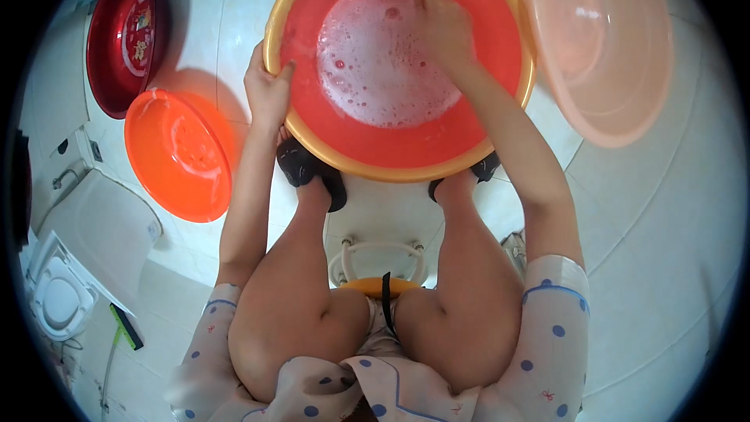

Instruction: The person scrubs several plastic basins with a green brush and soapy water, rinsing them individually under a faucet.

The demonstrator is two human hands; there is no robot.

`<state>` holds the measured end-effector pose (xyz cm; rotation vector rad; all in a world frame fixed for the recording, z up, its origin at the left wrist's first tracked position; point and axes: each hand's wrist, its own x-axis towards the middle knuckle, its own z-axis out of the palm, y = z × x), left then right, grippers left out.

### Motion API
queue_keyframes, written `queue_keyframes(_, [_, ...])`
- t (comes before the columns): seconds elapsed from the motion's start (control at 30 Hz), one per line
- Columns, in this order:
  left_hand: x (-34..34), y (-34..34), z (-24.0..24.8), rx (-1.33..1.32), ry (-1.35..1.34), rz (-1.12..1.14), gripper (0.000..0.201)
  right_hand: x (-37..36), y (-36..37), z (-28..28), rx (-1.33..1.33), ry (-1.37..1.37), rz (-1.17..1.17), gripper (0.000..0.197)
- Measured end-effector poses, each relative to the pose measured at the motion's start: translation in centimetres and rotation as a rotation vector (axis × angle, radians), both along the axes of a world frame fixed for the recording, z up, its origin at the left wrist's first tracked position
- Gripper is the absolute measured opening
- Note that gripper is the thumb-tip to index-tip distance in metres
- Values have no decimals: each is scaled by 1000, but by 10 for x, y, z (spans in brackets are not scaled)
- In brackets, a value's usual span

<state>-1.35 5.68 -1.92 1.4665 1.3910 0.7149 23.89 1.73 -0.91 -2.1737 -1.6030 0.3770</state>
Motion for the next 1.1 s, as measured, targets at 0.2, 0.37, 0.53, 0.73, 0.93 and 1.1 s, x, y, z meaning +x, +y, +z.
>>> queue_keyframes(0.2, [7,3,9,-19,20,-13,40,-7,-9,-3,-132,152,-280,57])
queue_keyframes(0.37, [2,2,1,-19,12,-9,40,-36,14,-21,83,164,64,57])
queue_keyframes(0.53, [4,1,4,-15,-20,-2,40,-8,-4,-21,23,170,-166,58])
queue_keyframes(0.73, [3,0,5,-26,-25,-7,40,-11,-56,-22,64,227,-318,55])
queue_keyframes(0.93, [5,-4,5,18,-11,-25,39,-29,-79,-44,-171,457,-300,57])
queue_keyframes(1.1, [-1,0,4,-2,37,-15,39,-51,-14,-3,-436,811,-429,54])
